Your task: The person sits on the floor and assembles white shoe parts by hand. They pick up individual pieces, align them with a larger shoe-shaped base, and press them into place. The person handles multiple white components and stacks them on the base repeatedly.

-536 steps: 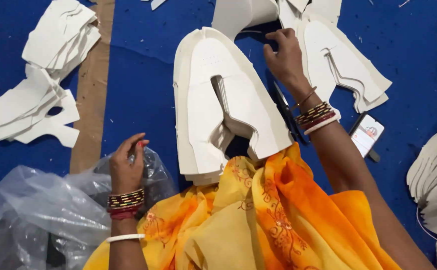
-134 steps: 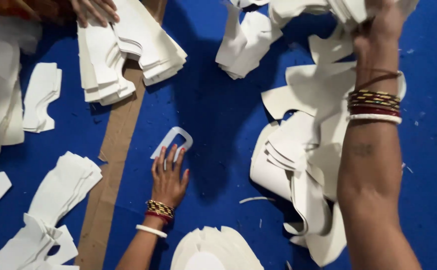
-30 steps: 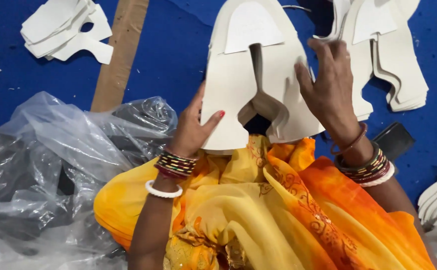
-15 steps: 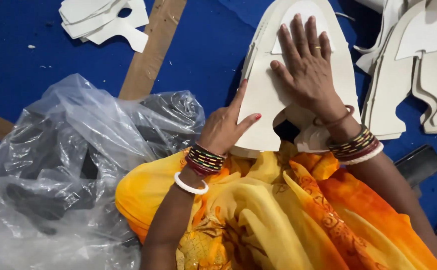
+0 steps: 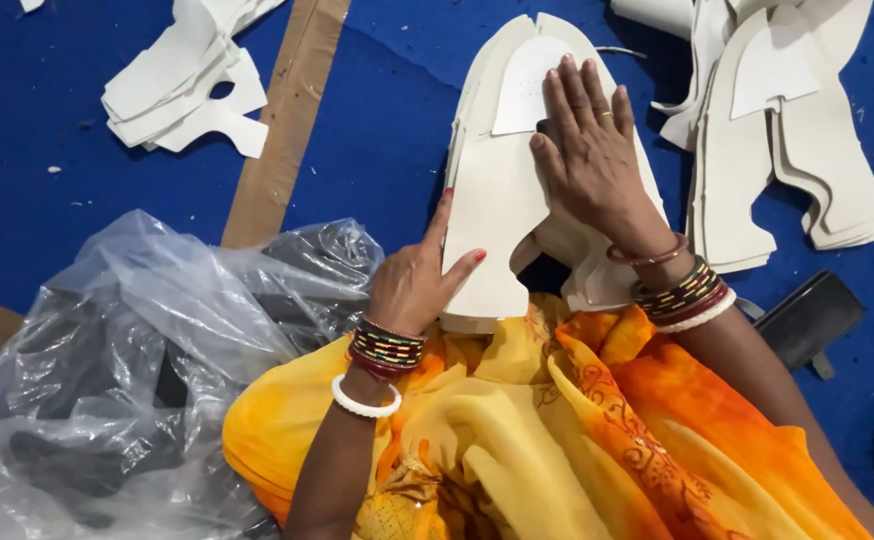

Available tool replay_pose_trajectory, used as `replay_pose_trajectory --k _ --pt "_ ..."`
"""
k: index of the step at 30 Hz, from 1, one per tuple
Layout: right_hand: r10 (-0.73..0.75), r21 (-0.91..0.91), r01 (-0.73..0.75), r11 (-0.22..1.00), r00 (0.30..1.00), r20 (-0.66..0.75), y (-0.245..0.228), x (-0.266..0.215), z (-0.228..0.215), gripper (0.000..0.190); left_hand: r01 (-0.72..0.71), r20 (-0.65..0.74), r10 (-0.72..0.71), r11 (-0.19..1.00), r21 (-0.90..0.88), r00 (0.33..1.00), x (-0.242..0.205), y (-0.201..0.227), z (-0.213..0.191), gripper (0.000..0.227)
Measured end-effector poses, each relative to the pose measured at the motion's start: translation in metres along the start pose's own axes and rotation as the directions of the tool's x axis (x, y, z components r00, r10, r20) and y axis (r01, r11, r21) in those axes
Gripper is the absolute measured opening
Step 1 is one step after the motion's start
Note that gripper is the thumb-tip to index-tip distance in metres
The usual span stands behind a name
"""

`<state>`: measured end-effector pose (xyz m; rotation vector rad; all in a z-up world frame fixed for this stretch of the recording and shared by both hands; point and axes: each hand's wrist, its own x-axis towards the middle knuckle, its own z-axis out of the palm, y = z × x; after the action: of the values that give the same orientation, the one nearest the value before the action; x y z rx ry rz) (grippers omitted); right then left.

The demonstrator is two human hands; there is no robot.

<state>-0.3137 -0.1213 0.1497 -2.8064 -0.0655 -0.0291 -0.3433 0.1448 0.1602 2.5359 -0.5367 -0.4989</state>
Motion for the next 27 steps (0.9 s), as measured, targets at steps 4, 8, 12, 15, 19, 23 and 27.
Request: replay_pose_trajectory --k 4,8,12,15,19,23,27 --pt "-0.004 -0.021 0.005 1.000 0.998 0.066 -0.001 0.008 -0.009 0.072 0.014 -0.009 -0.013 1.000 0.010 1.000 0.002 0.002 -0.006 0.090" --pt "-0.003 -0.002 0.003 1.000 1.000 -0.009 -0.031 0.018 -0.024 0.070 0.025 -0.038 -0.030 0.989 -0.148 0.999 0.009 -0.021 -0.020 0.097" --pt "-0.206 0.060 0.201 0.978 0.975 0.084 -0.025 0.016 0.011 0.068 0.058 -0.283 -0.158 0.942 -0.331 0.946 0.064 -0.122 -0.010 0.073" --pt "-0.166 0.129 0.164 0.978 0.986 0.002 -0.034 0.016 0.000 0.062 0.148 -0.507 -0.201 0.979 -0.142 0.838 0.132 -0.249 0.002 0.037" --pt "-0.160 0.093 0.164 0.982 0.986 -0.047 -0.031 0.015 -0.004 0.061 0.230 -0.825 -0.492 0.868 -0.441 0.278 0.195 -0.380 -0.013 0.073" --pt "-0.144 0.088 0.146 0.985 0.989 -0.036 -0.034 0.015 -0.005 0.060 0.132 -0.200 -0.980 0.199 -0.971 0.005 0.187 -0.362 -0.083 0.082" --pt "-0.138 0.080 0.140 0.987 0.990 -0.031 -0.034 0.015 -0.006 0.060 0.282 -0.058 -0.992 0.024 -0.959 -0.111 0.184 -0.375 -0.090 0.085"
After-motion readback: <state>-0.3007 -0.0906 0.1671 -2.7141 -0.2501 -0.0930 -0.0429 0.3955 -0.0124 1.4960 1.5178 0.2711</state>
